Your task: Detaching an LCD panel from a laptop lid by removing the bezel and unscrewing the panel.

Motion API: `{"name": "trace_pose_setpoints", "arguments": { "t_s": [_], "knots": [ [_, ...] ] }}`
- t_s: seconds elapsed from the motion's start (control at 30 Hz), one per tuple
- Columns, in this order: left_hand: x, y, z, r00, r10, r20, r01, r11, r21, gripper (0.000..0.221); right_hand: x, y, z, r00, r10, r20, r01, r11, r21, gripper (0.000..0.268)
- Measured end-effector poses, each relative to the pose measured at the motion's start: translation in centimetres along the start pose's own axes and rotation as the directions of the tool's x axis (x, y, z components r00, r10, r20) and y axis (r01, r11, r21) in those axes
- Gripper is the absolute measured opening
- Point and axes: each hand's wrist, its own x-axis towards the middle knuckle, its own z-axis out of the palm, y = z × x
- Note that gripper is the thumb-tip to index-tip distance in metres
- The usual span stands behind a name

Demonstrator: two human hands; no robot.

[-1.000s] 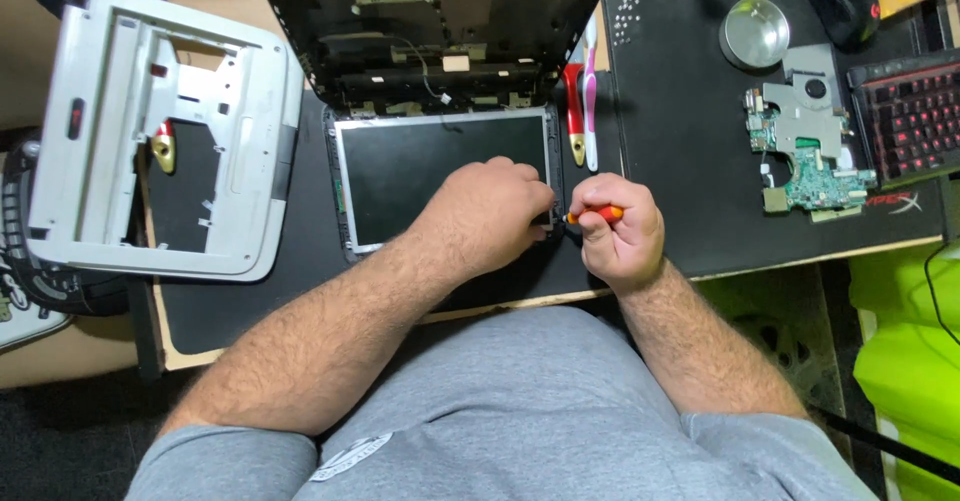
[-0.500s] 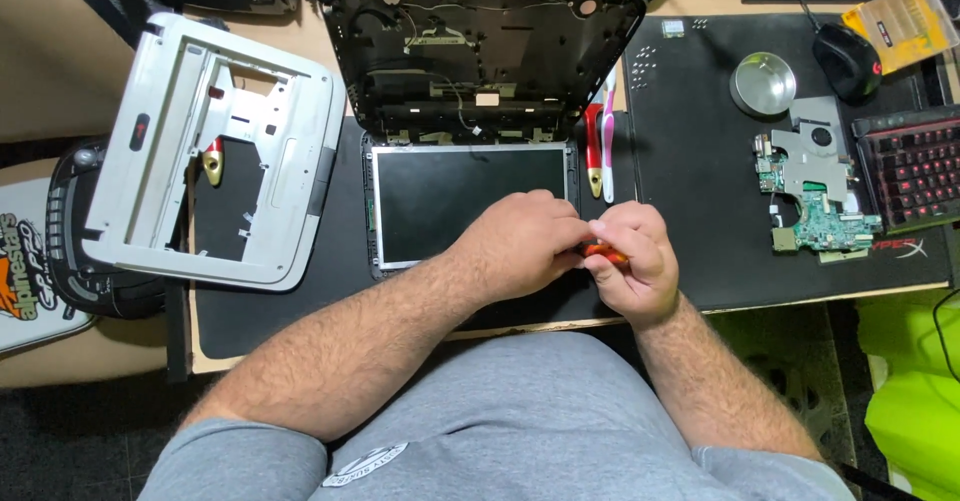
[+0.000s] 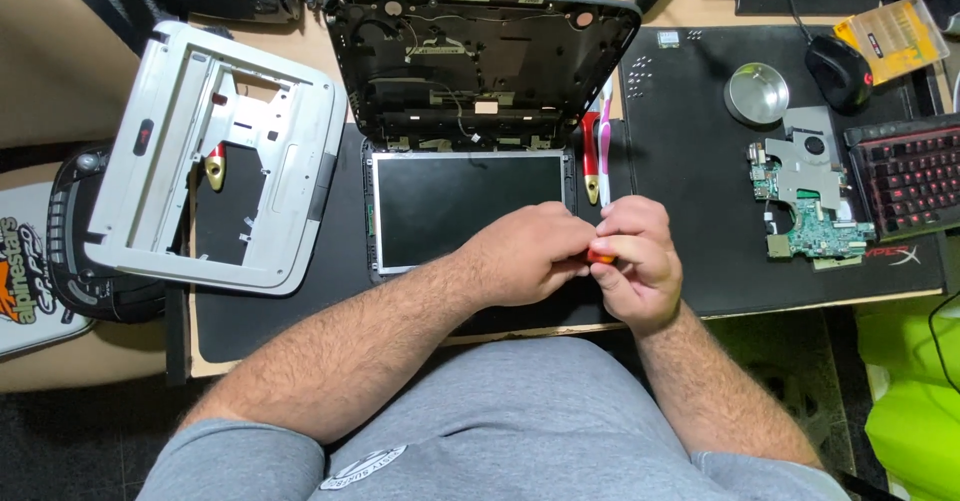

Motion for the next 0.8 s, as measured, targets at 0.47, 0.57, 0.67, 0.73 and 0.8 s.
{"name": "trace_pose_setpoints", "arguments": {
  "t_s": [0.47, 0.57, 0.67, 0.73, 0.8],
  "knots": [
    [0.4, -1.5, 2.2, 0.991, -0.037, -0.128, 0.046, 0.997, 0.067, 0.028, -1.3, 0.1, 0.7, 0.992, -0.072, -0.103, 0.066, 0.996, -0.065, 0.023],
    [0.5, -1.1, 1.9, 0.99, -0.001, -0.14, 0.017, 0.994, 0.108, 0.025, -1.5, 0.2, 0.4, 0.993, -0.07, -0.098, 0.061, 0.994, -0.093, 0.019],
    [0.4, -0.5, 0.9, 0.992, 0.053, -0.118, -0.043, 0.996, 0.084, 0.016, -1.1, -0.1, 0.3, 0.992, -0.088, -0.086, 0.079, 0.992, -0.097, 0.014],
    [0.2, -0.2, 0.0, 0.994, 0.068, -0.09, -0.065, 0.997, 0.029, 0.012, -1.0, 0.0, 0.3, 0.992, -0.101, -0.078, 0.093, 0.991, -0.095, 0.012],
    [0.1, -0.1, -0.7, 0.998, 0.031, -0.06, -0.033, 0.999, -0.033, 0.004, -1.4, 0.5, 0.4, 0.986, -0.141, -0.093, 0.136, 0.989, -0.062, 0.014]
  ]
}}
